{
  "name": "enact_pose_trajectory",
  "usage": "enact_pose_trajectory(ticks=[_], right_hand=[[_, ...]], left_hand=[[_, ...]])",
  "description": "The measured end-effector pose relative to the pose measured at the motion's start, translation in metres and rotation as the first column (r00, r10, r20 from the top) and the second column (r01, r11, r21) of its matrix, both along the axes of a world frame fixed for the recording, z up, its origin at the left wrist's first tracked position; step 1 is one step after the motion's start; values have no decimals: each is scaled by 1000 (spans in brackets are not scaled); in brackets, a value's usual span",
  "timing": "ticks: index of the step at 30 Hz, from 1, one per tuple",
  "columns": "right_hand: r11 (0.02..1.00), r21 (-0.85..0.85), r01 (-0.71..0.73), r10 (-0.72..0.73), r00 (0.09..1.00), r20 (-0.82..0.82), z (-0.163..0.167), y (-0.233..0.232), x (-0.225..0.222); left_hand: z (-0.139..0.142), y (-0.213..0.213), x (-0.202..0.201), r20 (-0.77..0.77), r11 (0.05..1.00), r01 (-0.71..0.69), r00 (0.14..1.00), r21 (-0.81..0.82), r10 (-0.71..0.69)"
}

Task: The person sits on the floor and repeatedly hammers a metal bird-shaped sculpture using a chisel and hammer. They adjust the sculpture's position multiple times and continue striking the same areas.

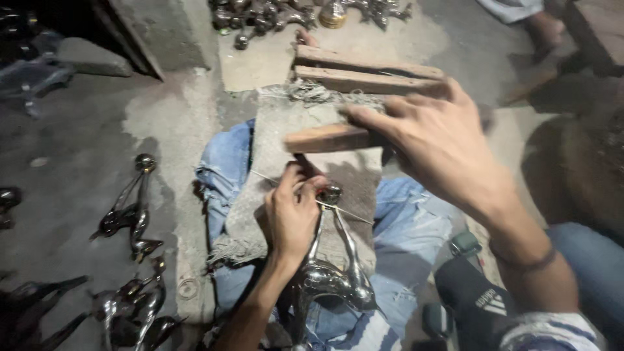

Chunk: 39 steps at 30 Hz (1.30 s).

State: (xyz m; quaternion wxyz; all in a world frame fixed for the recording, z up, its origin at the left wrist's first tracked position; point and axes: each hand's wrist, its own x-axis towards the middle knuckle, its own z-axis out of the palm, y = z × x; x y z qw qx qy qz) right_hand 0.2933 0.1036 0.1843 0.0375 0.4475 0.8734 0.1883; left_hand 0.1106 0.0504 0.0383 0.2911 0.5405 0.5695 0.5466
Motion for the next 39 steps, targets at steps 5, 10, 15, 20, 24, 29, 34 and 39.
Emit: enact_pose_trajectory(ticks=[5,10,15,20,24,29,34,39], right_hand=[[994,56,-92,103,965,-241,-6,2,-2],[984,39,-174,176,911,-373,-6,4,-2],[976,39,-213,203,836,-511,-1,0,-6],[976,164,-144,172,969,-178,-1,-2,-14],[986,130,-101,93,994,65,-2,0,-15],[978,161,-131,138,990,-39,-2,3,-15],[977,134,-168,190,967,-170,0,4,-19],[980,122,-158,175,974,-144,3,3,-20]], left_hand=[[-1,-1,-1,34,997,20,999,76,-23],[-5,-2,0,68,999,8,998,45,-11],[-5,-1,0,50,999,-5,999,36,3],[-3,-1,-1,77,999,18,997,40,-21],[-2,-3,0,116,999,34,993,-3,-34],[-4,-5,0,82,999,37,996,35,-40],[-7,-3,0,96,998,39,995,44,-43],[-7,-3,0,-48,998,-20,999,60,23]])
